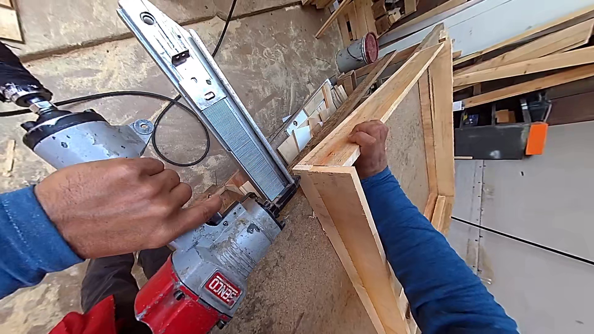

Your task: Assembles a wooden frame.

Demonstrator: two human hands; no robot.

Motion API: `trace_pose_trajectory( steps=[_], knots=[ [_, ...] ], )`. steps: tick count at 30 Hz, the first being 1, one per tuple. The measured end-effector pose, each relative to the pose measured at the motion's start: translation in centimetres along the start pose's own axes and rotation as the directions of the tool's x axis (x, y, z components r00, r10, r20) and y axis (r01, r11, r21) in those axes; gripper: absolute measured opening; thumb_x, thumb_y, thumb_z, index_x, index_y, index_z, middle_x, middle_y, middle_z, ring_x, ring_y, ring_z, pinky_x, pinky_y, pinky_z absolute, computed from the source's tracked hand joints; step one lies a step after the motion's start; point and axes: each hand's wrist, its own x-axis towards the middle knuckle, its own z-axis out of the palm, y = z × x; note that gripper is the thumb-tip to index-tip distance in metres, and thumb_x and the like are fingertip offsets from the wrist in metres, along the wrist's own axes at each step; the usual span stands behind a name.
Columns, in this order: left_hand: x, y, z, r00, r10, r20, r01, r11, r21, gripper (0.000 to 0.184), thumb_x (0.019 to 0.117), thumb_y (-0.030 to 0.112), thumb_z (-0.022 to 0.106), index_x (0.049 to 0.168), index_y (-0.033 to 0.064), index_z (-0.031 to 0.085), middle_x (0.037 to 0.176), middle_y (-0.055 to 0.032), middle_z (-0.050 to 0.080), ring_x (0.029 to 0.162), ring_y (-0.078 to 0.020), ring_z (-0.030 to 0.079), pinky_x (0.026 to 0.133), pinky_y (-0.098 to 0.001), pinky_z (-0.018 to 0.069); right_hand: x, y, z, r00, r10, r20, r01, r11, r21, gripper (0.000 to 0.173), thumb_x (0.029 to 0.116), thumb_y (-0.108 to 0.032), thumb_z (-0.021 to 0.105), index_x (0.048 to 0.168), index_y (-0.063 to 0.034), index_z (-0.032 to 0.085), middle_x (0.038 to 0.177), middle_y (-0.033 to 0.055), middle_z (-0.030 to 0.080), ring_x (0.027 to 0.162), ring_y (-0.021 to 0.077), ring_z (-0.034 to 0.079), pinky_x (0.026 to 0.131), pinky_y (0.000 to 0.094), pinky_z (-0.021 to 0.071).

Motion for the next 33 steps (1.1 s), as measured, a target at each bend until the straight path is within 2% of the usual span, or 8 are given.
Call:
trace_pose_trajectory(
  steps=[3,11,15,20,26,28,30,33],
  knots=[
    [0.5,-0.2,-0.4,1.0,0.004,-0.002,-0.004,1.0,0.0,0.038,0.1007,0.01,0.05,0.137,0.0063,0.059,0.062,-0.007,0.05,0.049,-0.0262,0.053,0.044,-0.0378,0.0416,-0.2,0.1,0.2,1.0,0.009,-0.004,-0.009,1.0,-0.001,0.027,0.092,-0.029,0.067,0.105,-0.0101,0.053,0.102,0.0166,0.061,0.105,0.0369,0.06,0.1,0.0523,0.0452],
    [0.7,-0.5,-0.5,1.0,-0.012,-0.013,0.012,1.0,-0.006,0.039,0.101,0.01,0.048,0.138,0.0073,0.058,0.062,-0.0063,0.048,0.048,-0.0253,0.05,0.043,-0.0371,0.0366,-0.2,0.2,0.4,1.0,0.007,-0.024,-0.007,1.0,0.0,0.023,0.0911,-0.025,0.066,0.104,-0.0103,0.053,0.102,0.0161,0.062,0.104,0.0365,0.06,0.099,0.0509,0.0455],
    [0.5,-0.1,-0.7,0.999,-0.014,-0.039,0.014,1.0,-0.011,0.018,0.099,0.01,0.049,0.109,0.0033,0.062,0.061,-0.0071,0.045,0.046,-0.0253,0.046,0.042,-0.0372,0.0335,-0.2,0.2,0.4,1.0,0.013,-0.029,-0.012,1.0,0.008,0.024,0.0911,-0.025,0.067,0.104,-0.0103,0.053,0.101,0.0162,0.061,0.104,0.0365,0.059,0.099,0.051,0.0454],
    [0.5,0.5,-1.2,0.997,-0.044,-0.066,0.044,0.999,-0.015,0.033,0.1,0.012,0.048,0.129,0.0066,0.062,0.061,-0.0061,0.045,0.046,-0.0253,0.046,0.042,-0.0387,0.0349,-0.2,0.2,0.6,0.999,0.019,-0.05,-0.018,1.0,0.01,0.023,0.091,-0.025,0.068,0.104,-0.0108,0.054,0.1,0.0153,0.062,0.104,0.0355,0.06,0.099,0.0508,0.0458],
    [1.2,0.3,-2.2,0.998,-0.038,-0.048,0.039,0.999,0.011,0.032,0.0988,0.01,0.05,0.128,0.0059,0.061,0.061,-0.0065,0.046,0.047,-0.026,0.048,0.042,-0.0386,0.0354,-0.1,0.2,0.6,0.998,0.021,-0.054,-0.02,1.0,0.007,0.023,0.0902,-0.023,0.068,0.103,-0.0101,0.054,0.1,0.0154,0.062,0.103,0.0352,0.06,0.099,0.0502,0.0461],
    [0.9,0.6,-2.0,0.998,-0.038,-0.052,0.039,0.999,0.008,0.022,0.0989,0.012,0.049,0.116,0.0057,0.063,0.062,-0.0068,0.045,0.047,-0.0259,0.047,0.043,-0.0382,0.0348,-0.1,0.1,0.5,0.998,0.021,-0.052,-0.021,1.0,0.003,0.023,0.09,-0.023,0.068,0.102,-0.01,0.054,0.099,0.0153,0.062,0.103,0.0355,0.061,0.099,0.0508,0.0464],
    [0.5,1.0,-1.7,0.997,-0.04,-0.07,0.041,0.999,0.009,0.023,0.0995,0.012,0.047,0.113,0.0057,0.064,0.062,-0.007,0.045,0.047,-0.0255,0.046,0.043,-0.038,0.0329,0.0,0.2,0.5,0.998,0.019,-0.054,-0.019,1.0,-0.003,0.023,0.0895,-0.022,0.068,0.102,-0.0102,0.054,0.098,0.0153,0.062,0.103,0.0355,0.061,0.099,0.0513,0.0465],
    [0.5,1.0,-1.9,0.998,-0.032,-0.061,0.033,0.999,0.019,0.034,0.1005,0.012,0.045,0.13,0.0071,0.062,0.063,-0.0066,0.045,0.047,-0.0252,0.044,0.042,-0.0381,0.032,-0.1,0.1,0.5,0.998,0.02,-0.054,-0.02,1.0,0.004,0.022,0.0895,-0.021,0.068,0.102,-0.0098,0.054,0.099,0.0156,0.062,0.103,0.0358,0.061,0.099,0.0513,0.0467]
  ],
)
